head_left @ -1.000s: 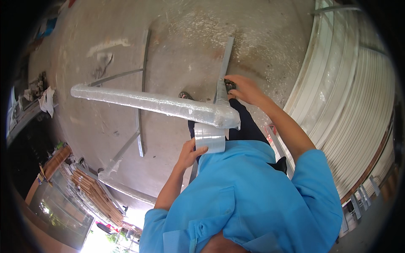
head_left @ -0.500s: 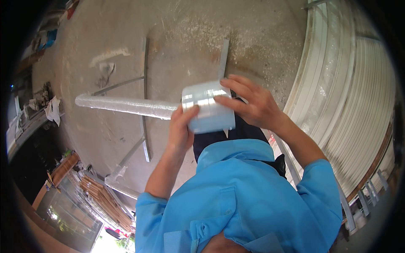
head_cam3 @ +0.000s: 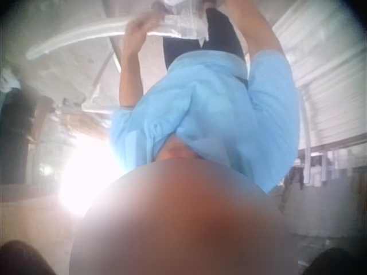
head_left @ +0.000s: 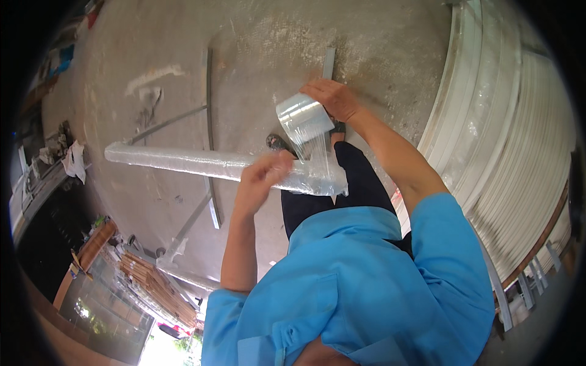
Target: The person wraps a long metal profile with bubble wrap and secures it with clear plastic tape. They rotate the profile and apply multiple layers of tape to ensure the bubble wrap stays in place.
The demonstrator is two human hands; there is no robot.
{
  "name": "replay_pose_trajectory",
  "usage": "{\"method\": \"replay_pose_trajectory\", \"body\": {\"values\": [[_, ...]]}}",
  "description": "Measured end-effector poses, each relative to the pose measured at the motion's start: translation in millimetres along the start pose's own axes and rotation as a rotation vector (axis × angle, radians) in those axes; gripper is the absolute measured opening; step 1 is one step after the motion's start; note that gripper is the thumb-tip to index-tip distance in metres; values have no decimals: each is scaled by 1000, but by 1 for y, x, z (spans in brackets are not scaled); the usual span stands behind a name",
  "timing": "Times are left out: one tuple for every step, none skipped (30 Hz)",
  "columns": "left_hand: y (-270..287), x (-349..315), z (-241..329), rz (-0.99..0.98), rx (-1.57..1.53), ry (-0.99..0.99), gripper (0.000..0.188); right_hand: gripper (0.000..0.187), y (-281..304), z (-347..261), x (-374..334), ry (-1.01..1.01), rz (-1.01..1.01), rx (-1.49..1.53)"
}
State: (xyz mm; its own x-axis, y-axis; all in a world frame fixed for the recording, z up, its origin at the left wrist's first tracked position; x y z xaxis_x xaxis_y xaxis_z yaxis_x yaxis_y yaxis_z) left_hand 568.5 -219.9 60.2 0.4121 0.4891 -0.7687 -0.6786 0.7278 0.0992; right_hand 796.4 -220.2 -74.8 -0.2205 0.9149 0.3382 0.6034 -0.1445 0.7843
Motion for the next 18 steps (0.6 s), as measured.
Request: {"method": "replay_pose_trajectory", "body": {"values": [[4, -15, -9, -147, -102, -80, 21, 25, -13, -4, -2, 23, 12, 11], [8, -23, -19, -280, -162, -141, 16, 24, -25, -7, -3, 38, 9, 16], [12, -26, -35, -412, -224, -118, 14, 23, -38, -11, -5, 32, -37, 27], [14, -28, -49, -547, -282, -115, 13, 23, -46, -15, -4, 51, -1, 31], [13, -28, -63, -666, -340, -109, 12, 23, -55, -18, -4, 47, -2, 35], [5, -26, -90, -634, -188, 53, 16, 24, -63, -22, -4, 41, -3, 36], [0, -18, -113, -448, -104, 130, 19, 23, -71, -26, -2, 57, -45, 30], [-11, -9, -134, -256, -42, 179, 22, 23, -80, -29, -1, 73, -87, 22], [-20, -2, -156, -75, -9, 282, 25, 23, -90, -33, -1, 73, -171, 17], [-24, 5, -163, 83, 104, 104, 27, 23, -92, -40, 1, 140, -108, 16], [-27, 11, -170, 232, 189, -19, 30, 23, -97, -46, 2, 191, -84, 19], [-29, 15, -176, 388, 255, -140, 32, 23, -100, -53, 1, 245, -63, 25], [-30, 18, -186, 471, 317, -144, 32, 23, -107, -58, -1, 224, -110, 33], [-30, 21, -194, 561, 365, -147, 31, 22, -112, -62, -4, 205, -155, 39], [-27, 25, -201, 610, 414, -108, 31, 22, -114, -65, -8, 167, -169, 32], [-23, 28, -204, 604, 374, -139, 31, 24, -117, -68, -13, 104, -202, 95], [-20, 30, -208, 559, 336, -123, 30, 25, -116, -69, -18, 25, -205, 150], [-13, 30, -210, 564, 265, -83, 30, 27, -119, -70, -24, -70, -293, 230]]}}
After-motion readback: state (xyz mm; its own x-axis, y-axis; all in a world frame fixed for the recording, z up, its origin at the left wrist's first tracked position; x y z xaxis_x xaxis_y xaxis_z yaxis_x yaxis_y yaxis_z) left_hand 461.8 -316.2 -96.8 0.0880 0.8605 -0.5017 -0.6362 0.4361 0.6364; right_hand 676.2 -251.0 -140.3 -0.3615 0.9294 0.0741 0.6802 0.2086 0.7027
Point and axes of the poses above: each hand's wrist, its own x-axis towards the middle knuckle, its own y-axis out of the back of the hand, z = x × y, the point moved 5 cm from there along x, towards the middle knuckle, and after that the axes turned 11 degrees about y, right-handed, at the moved point
